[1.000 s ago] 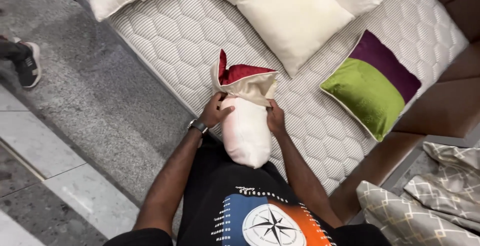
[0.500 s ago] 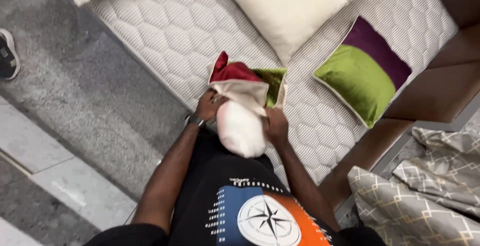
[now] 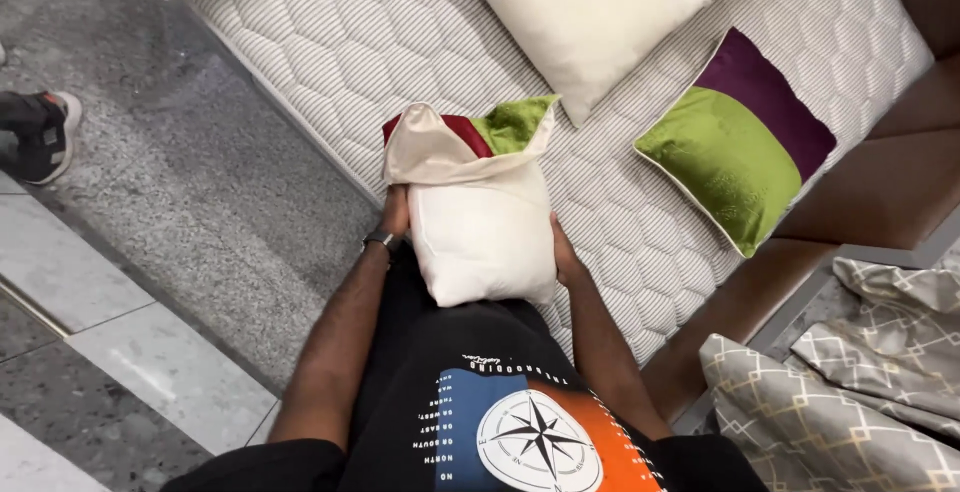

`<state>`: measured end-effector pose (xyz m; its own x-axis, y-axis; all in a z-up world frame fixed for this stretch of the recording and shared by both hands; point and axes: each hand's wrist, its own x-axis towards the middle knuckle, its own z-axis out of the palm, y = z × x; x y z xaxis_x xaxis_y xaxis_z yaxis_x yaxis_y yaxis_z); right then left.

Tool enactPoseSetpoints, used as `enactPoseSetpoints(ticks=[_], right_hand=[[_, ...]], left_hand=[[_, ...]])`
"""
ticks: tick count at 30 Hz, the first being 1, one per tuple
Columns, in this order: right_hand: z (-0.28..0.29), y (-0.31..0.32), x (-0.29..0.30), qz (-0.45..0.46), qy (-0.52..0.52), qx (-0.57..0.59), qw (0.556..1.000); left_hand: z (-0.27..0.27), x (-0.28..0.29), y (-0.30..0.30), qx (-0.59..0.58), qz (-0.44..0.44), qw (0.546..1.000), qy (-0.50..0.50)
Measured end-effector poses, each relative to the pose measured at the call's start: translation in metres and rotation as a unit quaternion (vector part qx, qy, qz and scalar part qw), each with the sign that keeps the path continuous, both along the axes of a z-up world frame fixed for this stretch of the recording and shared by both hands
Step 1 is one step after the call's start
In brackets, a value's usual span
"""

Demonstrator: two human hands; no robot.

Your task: The person inserts a white pillow into a two-toned pillowcase on a bed. They manipulate the fabric to cover the pillow, smooth the surface, and adjust the corners to fit the case properly.

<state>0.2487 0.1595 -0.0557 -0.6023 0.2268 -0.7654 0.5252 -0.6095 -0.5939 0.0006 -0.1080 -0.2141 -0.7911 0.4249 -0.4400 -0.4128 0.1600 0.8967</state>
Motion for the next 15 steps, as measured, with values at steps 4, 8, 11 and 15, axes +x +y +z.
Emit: enactPoseSetpoints(ticks=[4, 8, 11, 15], right_hand=[[-0.012, 0.011, -0.003, 0.011, 0.032, 0.000, 0.999], [0.010, 0.026, -0.021, 0.066, -0.078, 0.065, 0.993], [0.045, 0.025, -0.043, 0.133, -0.150, 0.103, 0.974], [0.029, 0.037, -0.051, 0.215, -0.094, 0.090, 0.968]], left_hand=[[0.010, 0.001, 0.007, -0.006, 0.049, 0.998, -0.034], [0.016, 0.003, -0.007, -0.074, 0.082, 0.992, 0.059], [0.059, -0.008, -0.022, -0.107, 0.052, 0.987, 0.109], [0.018, -0.029, -0.042, -0.167, -0.057, 0.940, 0.291]])
